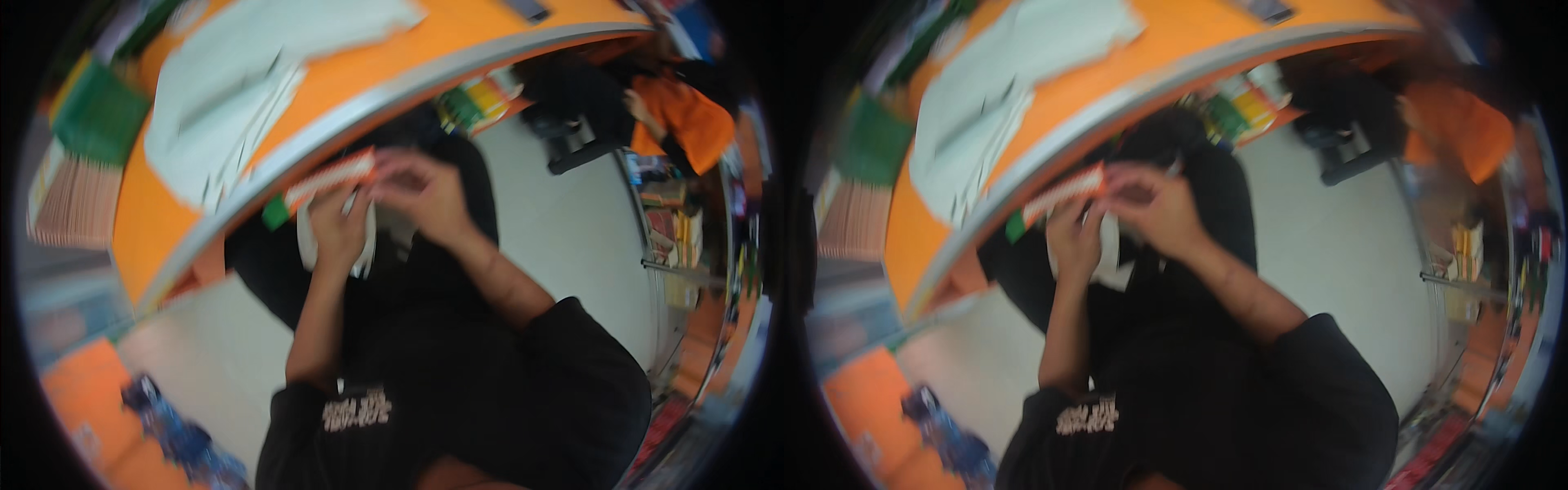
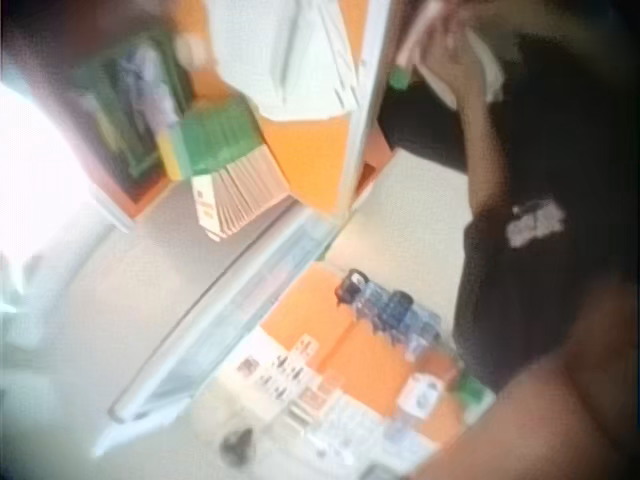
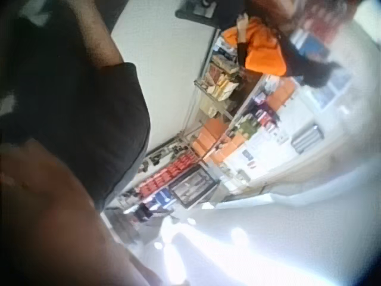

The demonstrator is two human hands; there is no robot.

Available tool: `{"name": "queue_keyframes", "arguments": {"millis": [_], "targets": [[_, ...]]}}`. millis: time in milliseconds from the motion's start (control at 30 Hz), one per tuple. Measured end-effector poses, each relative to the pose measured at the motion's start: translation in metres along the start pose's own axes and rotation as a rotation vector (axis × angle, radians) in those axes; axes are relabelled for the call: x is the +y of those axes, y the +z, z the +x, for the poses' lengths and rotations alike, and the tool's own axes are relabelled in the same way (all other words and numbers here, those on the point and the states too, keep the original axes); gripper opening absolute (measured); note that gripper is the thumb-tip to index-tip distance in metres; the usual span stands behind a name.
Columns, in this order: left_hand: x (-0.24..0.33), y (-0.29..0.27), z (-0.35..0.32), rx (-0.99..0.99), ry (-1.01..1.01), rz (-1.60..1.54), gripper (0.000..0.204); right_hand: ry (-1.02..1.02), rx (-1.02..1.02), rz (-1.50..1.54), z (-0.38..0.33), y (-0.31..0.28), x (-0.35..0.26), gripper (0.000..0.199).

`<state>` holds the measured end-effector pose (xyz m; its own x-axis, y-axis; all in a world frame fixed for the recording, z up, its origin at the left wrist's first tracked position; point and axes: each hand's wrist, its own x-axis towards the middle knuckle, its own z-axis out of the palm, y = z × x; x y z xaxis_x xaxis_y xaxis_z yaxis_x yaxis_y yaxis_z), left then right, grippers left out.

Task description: The person sits at a desk and repeatedly inserts white paper sheets into small rectangular paper packs. They fold the pack flaps and place the finished packs onto a stack on the desk.

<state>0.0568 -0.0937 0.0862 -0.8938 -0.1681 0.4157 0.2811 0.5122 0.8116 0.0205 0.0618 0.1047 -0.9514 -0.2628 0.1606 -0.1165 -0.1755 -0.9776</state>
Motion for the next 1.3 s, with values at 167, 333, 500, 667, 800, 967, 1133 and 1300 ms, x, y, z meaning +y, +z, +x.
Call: {"name": "queue_keyframes", "arguments": {"millis": [167, 333, 500, 667, 800, 967, 1133, 1300], "targets": [[0.052, -0.037, -0.002, -0.487, -0.183, -0.083, 0.025, 0.037, 0.176, -0.168, 0.028, 0.001, 0.023, 0.011], [0.062, -0.088, 0.002, -0.484, -0.091, -0.245, 0.024, -0.109, -0.308, -0.63, 0.058, -0.009, 0.028, 0.017], [0.022, -0.055, 0.009, -0.423, 0.25, -0.031, 0.023, -0.071, -0.593, -0.517, 0.046, 0.002, 0.049, 0.017], [-0.008, -0.046, -0.025, -0.354, -0.202, -0.183, 0.017, 0.177, -0.425, -0.265, 0.016, -0.002, 0.06, 0.024], [-0.028, -0.034, -0.046, -0.072, -0.529, -0.263, 0.017, 0.319, -0.466, -0.095, -0.014, -0.018, 0.046, 0.02], [-0.021, -0.028, -0.054, 0.001, -0.674, -0.197, 0.02, 0.032, -0.398, -0.432, -0.038, -0.003, 0.035, 0.012], [-0.022, -0.035, -0.062, -0.044, -0.714, -0.033, 0.02, 0.006, -0.406, -0.394, -0.055, 0.004, 0.043, 0.01], [-0.019, -0.04, -0.07, -0.228, -0.706, 0.01, 0.018, -0.179, -0.254, -0.449, -0.067, 0.011, 0.057, 0.012]]}}
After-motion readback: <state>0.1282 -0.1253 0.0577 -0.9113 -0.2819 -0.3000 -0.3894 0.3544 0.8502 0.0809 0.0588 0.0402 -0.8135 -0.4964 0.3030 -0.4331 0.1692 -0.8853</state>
